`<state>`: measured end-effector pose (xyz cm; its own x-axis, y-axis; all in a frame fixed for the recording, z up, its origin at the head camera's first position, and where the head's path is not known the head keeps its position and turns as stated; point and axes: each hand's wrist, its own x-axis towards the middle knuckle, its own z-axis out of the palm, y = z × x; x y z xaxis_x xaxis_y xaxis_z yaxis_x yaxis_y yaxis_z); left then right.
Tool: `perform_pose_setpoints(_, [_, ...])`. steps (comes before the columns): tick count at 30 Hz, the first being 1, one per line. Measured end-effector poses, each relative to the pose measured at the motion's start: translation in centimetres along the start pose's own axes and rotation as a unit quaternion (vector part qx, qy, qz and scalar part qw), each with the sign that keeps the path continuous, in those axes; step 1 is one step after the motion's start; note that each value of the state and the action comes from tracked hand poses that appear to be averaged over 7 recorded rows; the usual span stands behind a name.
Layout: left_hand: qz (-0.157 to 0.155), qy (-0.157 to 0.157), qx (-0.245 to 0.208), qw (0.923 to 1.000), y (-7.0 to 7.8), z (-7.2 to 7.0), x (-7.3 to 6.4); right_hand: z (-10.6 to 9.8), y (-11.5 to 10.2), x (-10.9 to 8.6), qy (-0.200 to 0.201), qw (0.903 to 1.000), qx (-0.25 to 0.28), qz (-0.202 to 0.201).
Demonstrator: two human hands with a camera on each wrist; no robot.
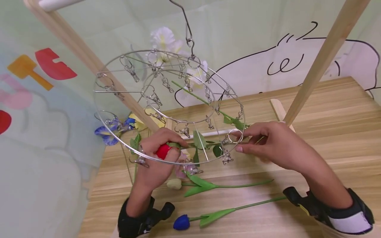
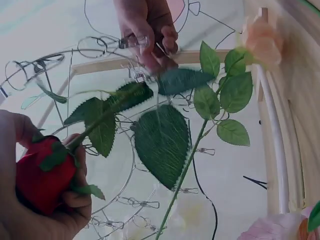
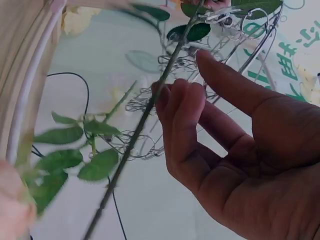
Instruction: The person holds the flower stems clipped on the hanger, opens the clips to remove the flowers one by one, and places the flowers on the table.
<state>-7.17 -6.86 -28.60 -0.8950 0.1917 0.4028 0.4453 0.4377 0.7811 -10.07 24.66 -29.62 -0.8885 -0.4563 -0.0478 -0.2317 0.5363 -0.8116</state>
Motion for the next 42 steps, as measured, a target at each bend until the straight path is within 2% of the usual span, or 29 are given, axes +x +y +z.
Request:
perform_pose_setpoints(2, [0.008,-0.001,-0.011,0.9999,-0.1,-0.2,0.0,0.0,-0.2,-0.1,-0.008,0.9997,-0.021,-0.01])
perform_pose_setpoints(4, [0.01,-0.019,-0.02,0.9996,-0.2,0.0,0.0,-0.1,-0.2,-0.2,-0.018,0.9992,-0.035,-0.007])
perform_pose_setpoints(9, [0.0,-0.077,-0.043,0.9961,-0.7,1.8,-0.2,-0.6,0.1,0.0,-0.041,0.9974,-0.049,0.033])
perform_pose_setpoints(11, [-0.017,-0.093,-0.052,0.9942,-0.8,2.7,-0.2,-1.0,0.4,0.1,-0.045,0.9967,-0.04,0.054])
perform_pose_setpoints(15, [-0.051,-0.123,-0.046,0.9901,-0.8,3.8,-0.1,-1.6,0.6,0.0,-0.025,0.996,-0.015,0.085])
perform_pose_setpoints(20, [-0.056,-0.15,-0.025,0.9868,-1.2,3.7,0.1,-1.5,0.6,0.0,-0.01,0.9977,0.017,0.065])
perform_pose_setpoints(26, [-0.018,-0.158,0.007,0.9872,-1.4,3.2,0.1,-0.8,0.2,0.1,0.008,0.9981,0.038,0.047])
perform_pose_setpoints(28, [0.002,-0.155,0.019,0.9877,-1.5,3.2,0.1,-0.7,0.1,0.2,0.015,0.9979,0.031,0.055])
perform_pose_setpoints(32, [0.024,-0.141,0.039,0.9889,-1.5,3.2,0.0,-0.6,-0.2,0.1,0.028,0.9956,0.013,0.088])
perform_pose_setpoints(36, [0.007,-0.13,0.049,0.9903,-1.3,3.1,-0.1,-0.8,-0.3,-0.2,0.045,0.991,-0.002,0.126])
perform_pose_setpoints(39, [-0.012,-0.129,0.043,0.9907,-1.3,2.9,-0.3,-1.1,-0.3,-0.3,0.057,0.9876,0.002,0.146])
perform_pose_setpoints(42, [-0.018,-0.132,0.029,0.9907,-1.4,2.6,-0.7,-1.3,-0.2,-0.3,0.062,0.9851,0.01,0.16])
